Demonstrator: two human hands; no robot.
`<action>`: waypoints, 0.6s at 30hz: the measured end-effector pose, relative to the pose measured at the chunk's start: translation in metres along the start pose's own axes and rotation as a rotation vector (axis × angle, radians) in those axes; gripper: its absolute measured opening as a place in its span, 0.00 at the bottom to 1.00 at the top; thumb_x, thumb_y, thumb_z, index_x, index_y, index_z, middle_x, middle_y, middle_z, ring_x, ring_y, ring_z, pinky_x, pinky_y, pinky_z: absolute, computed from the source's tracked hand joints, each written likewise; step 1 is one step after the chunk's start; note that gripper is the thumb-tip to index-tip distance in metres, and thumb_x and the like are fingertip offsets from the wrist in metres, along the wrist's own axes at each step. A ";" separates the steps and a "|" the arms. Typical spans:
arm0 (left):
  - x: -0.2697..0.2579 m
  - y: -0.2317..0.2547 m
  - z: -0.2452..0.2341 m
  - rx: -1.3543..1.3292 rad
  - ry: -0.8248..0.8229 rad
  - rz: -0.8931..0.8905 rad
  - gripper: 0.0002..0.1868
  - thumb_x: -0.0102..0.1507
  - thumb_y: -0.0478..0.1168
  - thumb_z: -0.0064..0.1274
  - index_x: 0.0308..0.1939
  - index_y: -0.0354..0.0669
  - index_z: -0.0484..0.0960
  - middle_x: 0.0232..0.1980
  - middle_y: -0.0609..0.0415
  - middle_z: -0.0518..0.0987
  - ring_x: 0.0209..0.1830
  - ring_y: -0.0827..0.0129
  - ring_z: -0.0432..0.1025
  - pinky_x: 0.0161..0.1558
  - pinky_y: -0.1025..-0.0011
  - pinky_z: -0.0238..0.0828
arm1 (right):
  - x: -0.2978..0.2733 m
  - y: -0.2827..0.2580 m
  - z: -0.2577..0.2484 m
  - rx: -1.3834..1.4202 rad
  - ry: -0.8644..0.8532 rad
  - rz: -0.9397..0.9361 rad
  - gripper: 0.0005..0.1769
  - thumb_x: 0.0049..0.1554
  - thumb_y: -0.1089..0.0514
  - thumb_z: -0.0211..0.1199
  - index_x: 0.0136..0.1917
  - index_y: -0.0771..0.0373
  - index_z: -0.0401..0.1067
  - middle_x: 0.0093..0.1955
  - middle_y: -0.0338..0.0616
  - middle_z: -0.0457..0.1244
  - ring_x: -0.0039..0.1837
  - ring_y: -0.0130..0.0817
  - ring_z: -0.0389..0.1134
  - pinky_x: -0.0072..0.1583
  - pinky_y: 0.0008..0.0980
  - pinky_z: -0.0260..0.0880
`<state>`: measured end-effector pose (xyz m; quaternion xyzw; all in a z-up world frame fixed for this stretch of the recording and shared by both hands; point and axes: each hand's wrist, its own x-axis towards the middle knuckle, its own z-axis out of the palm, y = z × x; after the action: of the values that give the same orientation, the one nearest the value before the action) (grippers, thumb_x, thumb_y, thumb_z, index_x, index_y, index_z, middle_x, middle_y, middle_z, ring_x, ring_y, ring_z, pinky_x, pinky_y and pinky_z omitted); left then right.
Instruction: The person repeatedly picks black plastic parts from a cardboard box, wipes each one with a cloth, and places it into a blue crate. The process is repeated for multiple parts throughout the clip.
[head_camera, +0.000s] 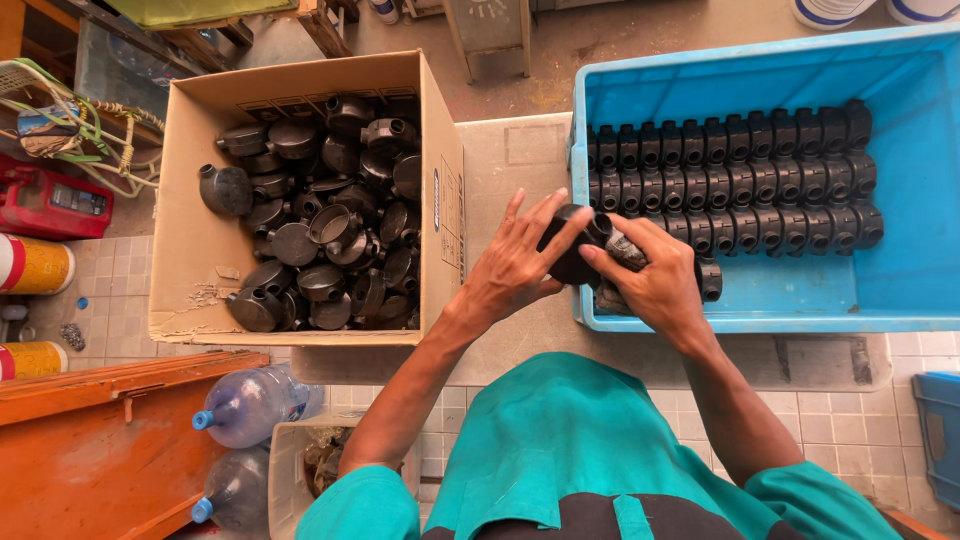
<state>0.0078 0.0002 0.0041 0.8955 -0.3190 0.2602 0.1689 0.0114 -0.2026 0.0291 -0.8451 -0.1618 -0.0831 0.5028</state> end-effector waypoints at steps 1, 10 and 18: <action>0.001 -0.001 0.001 -0.001 -0.002 0.001 0.54 0.47 0.45 0.72 0.74 0.52 0.60 0.70 0.34 0.63 0.68 0.49 0.66 0.72 0.46 0.50 | 0.000 -0.005 0.003 0.001 0.001 0.002 0.22 0.51 0.50 0.75 0.58 0.53 0.77 0.45 0.44 0.68 0.54 0.47 0.71 0.49 0.41 0.68; 0.000 0.002 0.000 -0.249 0.129 -0.120 0.49 0.45 0.43 0.70 0.67 0.33 0.66 0.63 0.36 0.71 0.62 0.48 0.69 0.71 0.48 0.53 | -0.027 0.014 0.025 -0.050 0.245 -0.346 0.19 0.61 0.52 0.58 0.62 0.60 0.75 0.66 0.50 0.55 0.67 0.48 0.59 0.66 0.41 0.61; -0.002 0.005 0.000 -0.340 0.199 -0.218 0.48 0.43 0.44 0.70 0.65 0.31 0.68 0.61 0.38 0.73 0.62 0.50 0.70 0.72 0.48 0.51 | -0.030 0.012 0.013 0.012 0.185 -0.375 0.14 0.54 0.61 0.67 0.54 0.60 0.80 0.53 0.45 0.64 0.55 0.43 0.69 0.58 0.38 0.71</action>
<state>0.0027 -0.0022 0.0037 0.8534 -0.2414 0.2698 0.3751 -0.0125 -0.2021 0.0038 -0.7859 -0.2699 -0.2516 0.4963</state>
